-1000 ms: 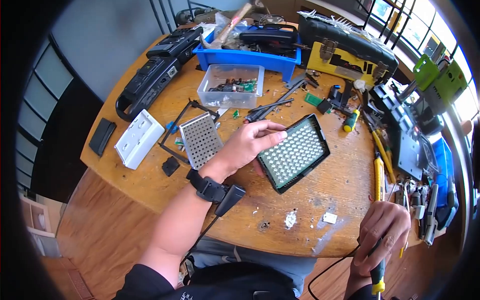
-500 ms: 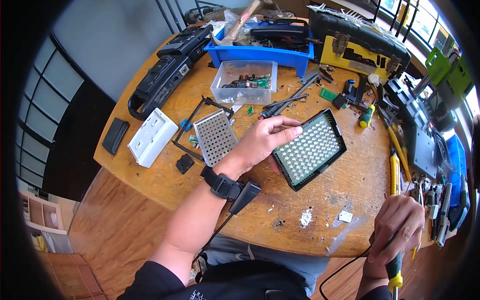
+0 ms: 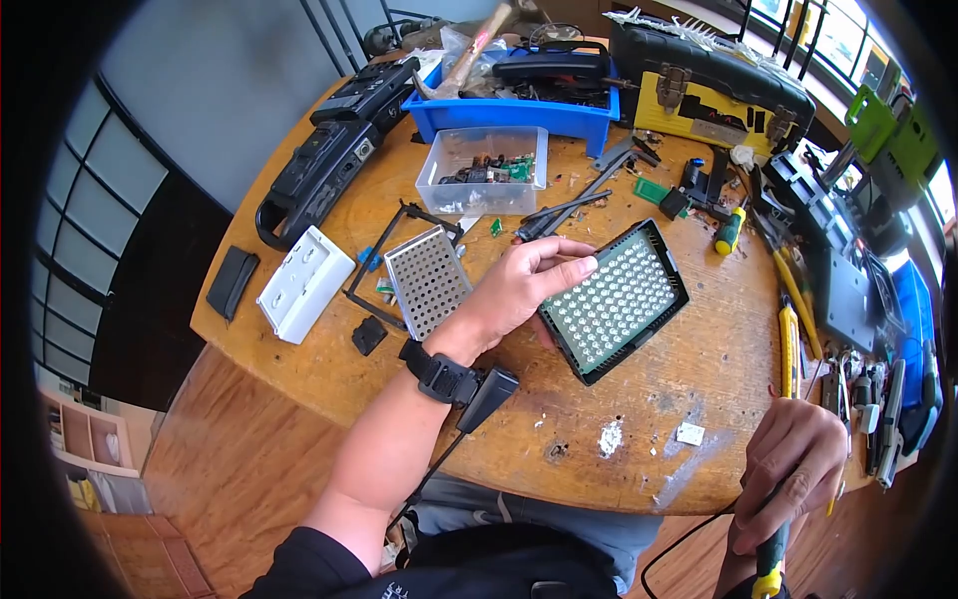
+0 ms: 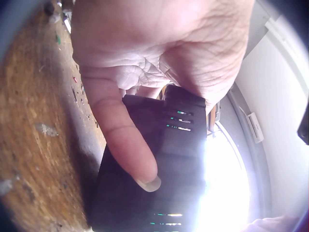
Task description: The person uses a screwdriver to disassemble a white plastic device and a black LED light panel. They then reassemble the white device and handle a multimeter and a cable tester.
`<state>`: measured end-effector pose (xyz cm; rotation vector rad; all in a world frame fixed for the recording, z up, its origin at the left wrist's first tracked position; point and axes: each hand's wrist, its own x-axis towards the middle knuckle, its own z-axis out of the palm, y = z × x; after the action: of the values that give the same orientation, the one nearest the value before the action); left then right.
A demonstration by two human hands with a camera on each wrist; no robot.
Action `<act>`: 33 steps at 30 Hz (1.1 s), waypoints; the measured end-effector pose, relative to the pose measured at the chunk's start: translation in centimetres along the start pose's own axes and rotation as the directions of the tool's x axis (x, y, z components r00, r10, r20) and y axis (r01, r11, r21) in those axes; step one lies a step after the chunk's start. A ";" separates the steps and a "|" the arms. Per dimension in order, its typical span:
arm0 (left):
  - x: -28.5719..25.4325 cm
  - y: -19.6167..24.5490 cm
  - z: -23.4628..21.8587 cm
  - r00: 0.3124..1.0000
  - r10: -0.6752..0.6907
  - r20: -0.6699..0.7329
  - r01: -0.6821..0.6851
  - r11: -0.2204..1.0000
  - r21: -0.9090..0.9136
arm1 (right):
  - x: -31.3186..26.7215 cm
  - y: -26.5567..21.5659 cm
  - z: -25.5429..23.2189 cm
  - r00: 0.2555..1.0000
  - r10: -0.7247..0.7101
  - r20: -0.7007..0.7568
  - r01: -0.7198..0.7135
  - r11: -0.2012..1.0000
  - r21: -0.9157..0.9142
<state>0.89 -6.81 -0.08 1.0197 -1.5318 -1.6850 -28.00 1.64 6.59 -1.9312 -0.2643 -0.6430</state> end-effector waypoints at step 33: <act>0.2 -0.3 0.3 1.000 0.010 0.014 -0.010 1.000 -0.016 | -2.6 2.1 0.1 0.172 -0.244 -0.955 -0.726 0.624 -0.290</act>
<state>0.58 -6.79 -0.39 0.9925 -1.5272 -1.6985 -29.21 1.02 3.51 -1.6948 1.4439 -1.7922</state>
